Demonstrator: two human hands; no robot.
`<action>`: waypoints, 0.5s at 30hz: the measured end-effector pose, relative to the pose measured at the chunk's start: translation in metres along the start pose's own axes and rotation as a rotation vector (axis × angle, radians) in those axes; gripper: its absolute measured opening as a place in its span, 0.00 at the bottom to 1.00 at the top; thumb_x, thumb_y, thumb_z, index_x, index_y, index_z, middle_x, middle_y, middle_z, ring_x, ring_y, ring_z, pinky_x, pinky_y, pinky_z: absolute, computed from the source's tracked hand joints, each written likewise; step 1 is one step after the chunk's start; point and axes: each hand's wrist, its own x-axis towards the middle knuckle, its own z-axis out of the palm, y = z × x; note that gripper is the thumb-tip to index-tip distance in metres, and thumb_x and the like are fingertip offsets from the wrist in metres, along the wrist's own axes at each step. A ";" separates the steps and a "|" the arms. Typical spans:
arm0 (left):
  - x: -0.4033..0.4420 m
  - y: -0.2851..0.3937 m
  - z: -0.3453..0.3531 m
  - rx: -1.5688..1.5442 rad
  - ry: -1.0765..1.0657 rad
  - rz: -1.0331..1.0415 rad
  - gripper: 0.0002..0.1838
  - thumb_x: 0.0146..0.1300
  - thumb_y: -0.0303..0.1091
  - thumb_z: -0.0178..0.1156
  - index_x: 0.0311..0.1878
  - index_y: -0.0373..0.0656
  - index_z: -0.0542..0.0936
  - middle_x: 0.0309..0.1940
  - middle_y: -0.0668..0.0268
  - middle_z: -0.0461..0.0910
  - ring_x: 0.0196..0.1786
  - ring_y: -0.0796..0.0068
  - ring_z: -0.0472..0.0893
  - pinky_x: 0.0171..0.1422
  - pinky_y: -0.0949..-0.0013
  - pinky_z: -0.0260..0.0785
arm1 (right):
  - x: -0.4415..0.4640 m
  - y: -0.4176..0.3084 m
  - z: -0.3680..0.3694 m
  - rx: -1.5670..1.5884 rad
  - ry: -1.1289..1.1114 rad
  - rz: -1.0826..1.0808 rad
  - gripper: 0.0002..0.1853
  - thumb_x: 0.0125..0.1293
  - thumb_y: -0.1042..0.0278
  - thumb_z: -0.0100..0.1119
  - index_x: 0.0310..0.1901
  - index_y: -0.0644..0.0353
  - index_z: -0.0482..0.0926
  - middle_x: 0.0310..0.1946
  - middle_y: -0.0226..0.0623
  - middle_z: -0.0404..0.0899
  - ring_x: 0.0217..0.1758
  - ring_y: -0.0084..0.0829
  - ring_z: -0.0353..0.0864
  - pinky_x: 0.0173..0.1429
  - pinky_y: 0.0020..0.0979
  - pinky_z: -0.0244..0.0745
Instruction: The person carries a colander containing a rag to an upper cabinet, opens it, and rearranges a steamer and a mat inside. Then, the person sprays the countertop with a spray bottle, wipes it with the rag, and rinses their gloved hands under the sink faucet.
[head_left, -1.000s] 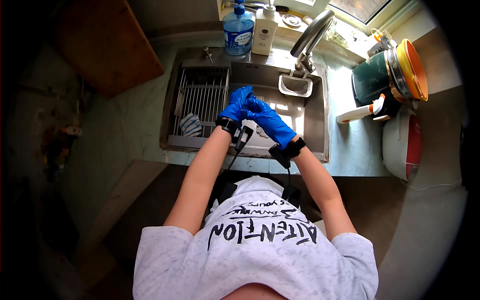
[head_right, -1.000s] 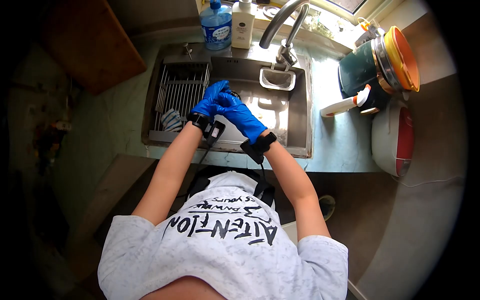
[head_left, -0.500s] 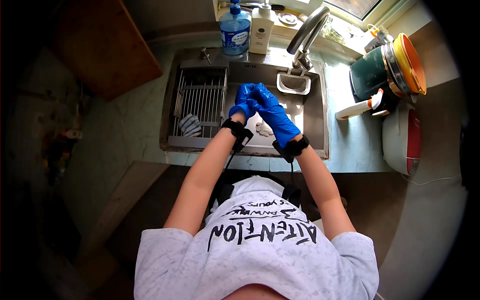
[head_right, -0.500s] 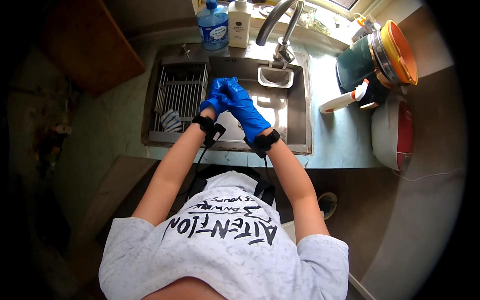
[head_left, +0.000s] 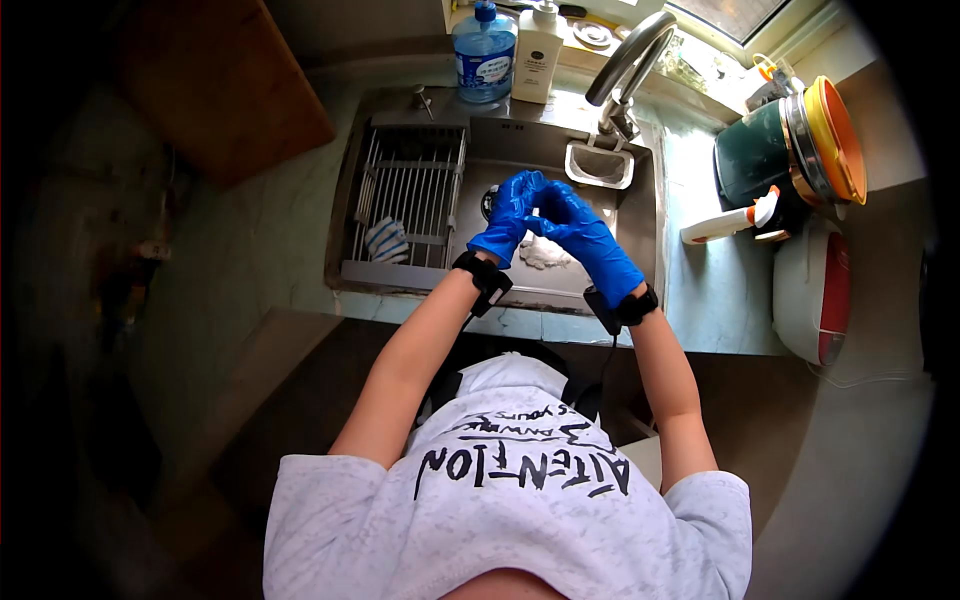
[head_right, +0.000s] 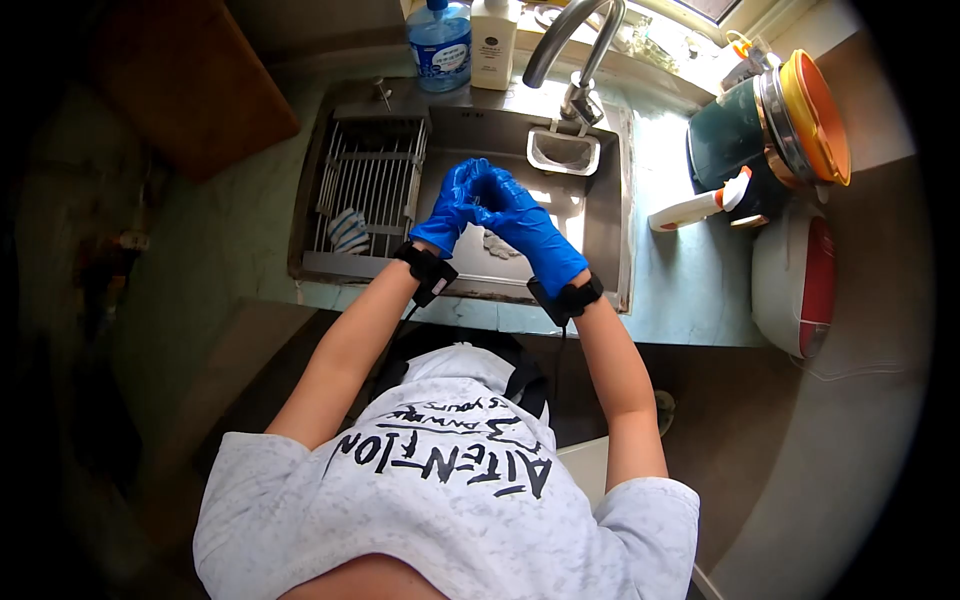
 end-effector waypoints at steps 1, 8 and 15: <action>0.005 0.013 0.004 -0.030 -0.002 -0.114 0.09 0.61 0.34 0.50 0.29 0.39 0.73 0.23 0.70 0.72 0.26 0.82 0.69 0.33 0.75 0.64 | -0.003 -0.025 -0.012 -0.290 0.028 0.188 0.17 0.49 0.66 0.65 0.37 0.61 0.69 0.28 0.27 0.69 0.29 0.17 0.65 0.34 0.21 0.65; -0.042 -0.094 0.003 0.801 -0.392 -0.198 0.16 0.47 0.46 0.59 0.30 0.42 0.77 0.25 0.55 0.76 0.28 0.60 0.75 0.36 0.63 0.66 | -0.046 0.107 -0.068 -0.468 0.034 0.929 0.13 0.46 0.79 0.58 0.35 0.63 0.69 0.21 0.34 0.73 0.25 0.28 0.71 0.35 0.26 0.68; -0.039 0.007 0.021 0.508 0.207 0.187 0.12 0.50 0.30 0.53 0.40 0.41 0.71 0.33 0.53 0.71 0.36 0.52 0.72 0.40 0.57 0.65 | -0.031 0.136 -0.072 -0.622 0.174 0.160 0.12 0.45 0.75 0.63 0.31 0.63 0.70 0.21 0.32 0.72 0.21 0.25 0.70 0.25 0.26 0.68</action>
